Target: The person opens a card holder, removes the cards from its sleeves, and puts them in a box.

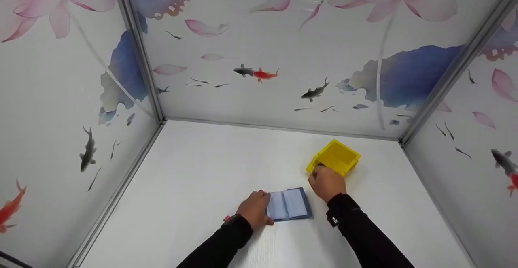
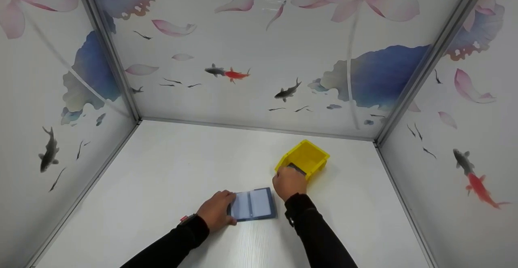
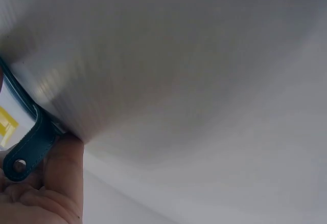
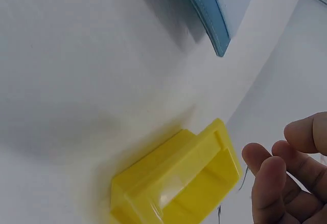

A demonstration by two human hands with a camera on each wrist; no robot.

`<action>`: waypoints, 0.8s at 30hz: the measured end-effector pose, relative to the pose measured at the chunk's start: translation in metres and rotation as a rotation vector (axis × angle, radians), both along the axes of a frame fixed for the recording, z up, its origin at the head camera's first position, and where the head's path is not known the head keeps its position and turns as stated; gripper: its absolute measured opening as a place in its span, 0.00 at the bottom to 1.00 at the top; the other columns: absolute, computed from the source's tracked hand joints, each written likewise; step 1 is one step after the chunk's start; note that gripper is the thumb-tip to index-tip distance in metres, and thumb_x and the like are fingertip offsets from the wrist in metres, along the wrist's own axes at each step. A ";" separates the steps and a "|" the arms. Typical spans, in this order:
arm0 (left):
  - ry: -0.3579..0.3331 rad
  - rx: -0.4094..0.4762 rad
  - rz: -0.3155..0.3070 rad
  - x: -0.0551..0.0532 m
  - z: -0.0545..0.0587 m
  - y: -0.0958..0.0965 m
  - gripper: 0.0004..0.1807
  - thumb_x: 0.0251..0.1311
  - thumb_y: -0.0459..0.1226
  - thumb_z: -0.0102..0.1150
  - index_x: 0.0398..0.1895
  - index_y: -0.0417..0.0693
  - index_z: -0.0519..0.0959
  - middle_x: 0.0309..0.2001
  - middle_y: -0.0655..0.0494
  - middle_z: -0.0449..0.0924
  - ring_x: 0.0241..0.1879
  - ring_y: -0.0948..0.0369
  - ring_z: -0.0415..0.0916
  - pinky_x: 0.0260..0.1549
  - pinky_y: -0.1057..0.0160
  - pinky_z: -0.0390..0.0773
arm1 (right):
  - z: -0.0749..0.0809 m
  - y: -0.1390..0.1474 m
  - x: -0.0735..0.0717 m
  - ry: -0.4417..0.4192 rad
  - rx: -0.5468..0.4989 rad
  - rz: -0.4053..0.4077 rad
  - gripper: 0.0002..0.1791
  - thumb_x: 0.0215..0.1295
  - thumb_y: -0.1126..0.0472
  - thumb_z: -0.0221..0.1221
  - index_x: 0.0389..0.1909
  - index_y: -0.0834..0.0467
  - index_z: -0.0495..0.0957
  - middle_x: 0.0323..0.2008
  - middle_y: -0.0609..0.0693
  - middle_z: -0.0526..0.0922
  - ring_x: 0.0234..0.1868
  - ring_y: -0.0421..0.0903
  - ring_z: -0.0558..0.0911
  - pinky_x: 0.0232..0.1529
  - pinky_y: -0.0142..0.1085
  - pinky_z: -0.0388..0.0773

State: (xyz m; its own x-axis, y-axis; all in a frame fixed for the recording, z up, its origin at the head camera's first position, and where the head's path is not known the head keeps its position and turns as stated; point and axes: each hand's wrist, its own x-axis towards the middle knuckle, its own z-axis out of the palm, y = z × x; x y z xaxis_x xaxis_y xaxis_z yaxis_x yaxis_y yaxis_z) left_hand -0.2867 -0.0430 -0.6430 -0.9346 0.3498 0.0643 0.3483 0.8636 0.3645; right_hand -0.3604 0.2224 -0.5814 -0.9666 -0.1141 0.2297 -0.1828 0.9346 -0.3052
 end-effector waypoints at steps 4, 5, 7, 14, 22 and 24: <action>-0.005 0.003 -0.001 0.000 0.002 -0.002 0.44 0.54 0.45 0.92 0.72 0.40 0.82 0.67 0.48 0.85 0.66 0.51 0.81 0.65 0.55 0.86 | -0.007 -0.013 0.011 -0.070 -0.021 0.027 0.11 0.75 0.55 0.72 0.42 0.60 0.93 0.30 0.50 0.90 0.28 0.45 0.80 0.38 0.43 0.85; -0.009 0.006 0.000 0.000 0.002 -0.003 0.43 0.54 0.45 0.92 0.72 0.40 0.82 0.67 0.48 0.85 0.66 0.51 0.81 0.65 0.54 0.86 | -0.009 -0.017 0.013 -0.084 -0.021 0.036 0.12 0.75 0.53 0.73 0.42 0.59 0.93 0.31 0.50 0.91 0.29 0.45 0.81 0.39 0.43 0.86; -0.019 0.006 0.002 -0.001 0.002 -0.004 0.43 0.55 0.46 0.91 0.73 0.41 0.82 0.67 0.48 0.85 0.68 0.51 0.81 0.66 0.54 0.85 | -0.013 -0.025 0.019 -0.122 -0.024 0.048 0.13 0.74 0.50 0.75 0.43 0.57 0.93 0.32 0.48 0.91 0.30 0.44 0.82 0.40 0.43 0.86; -0.027 -0.008 0.006 -0.004 -0.002 -0.004 0.44 0.57 0.48 0.90 0.74 0.41 0.81 0.70 0.48 0.84 0.71 0.50 0.80 0.69 0.53 0.84 | -0.029 -0.052 0.037 -0.164 -0.023 0.119 0.23 0.66 0.39 0.80 0.48 0.54 0.94 0.40 0.47 0.94 0.38 0.44 0.88 0.48 0.45 0.90; -0.011 0.024 0.003 -0.007 -0.008 -0.003 0.45 0.51 0.47 0.93 0.71 0.42 0.83 0.68 0.48 0.86 0.68 0.51 0.81 0.67 0.53 0.85 | -0.045 -0.073 0.046 -0.177 0.016 0.232 0.40 0.57 0.33 0.83 0.61 0.56 0.88 0.47 0.52 0.82 0.39 0.47 0.79 0.43 0.47 0.85; -0.004 0.034 -0.001 -0.008 -0.010 -0.002 0.45 0.50 0.47 0.93 0.71 0.41 0.83 0.67 0.48 0.86 0.67 0.51 0.81 0.67 0.54 0.85 | -0.049 -0.075 0.046 -0.184 0.014 0.229 0.42 0.57 0.34 0.84 0.64 0.56 0.86 0.50 0.54 0.82 0.41 0.50 0.79 0.45 0.49 0.86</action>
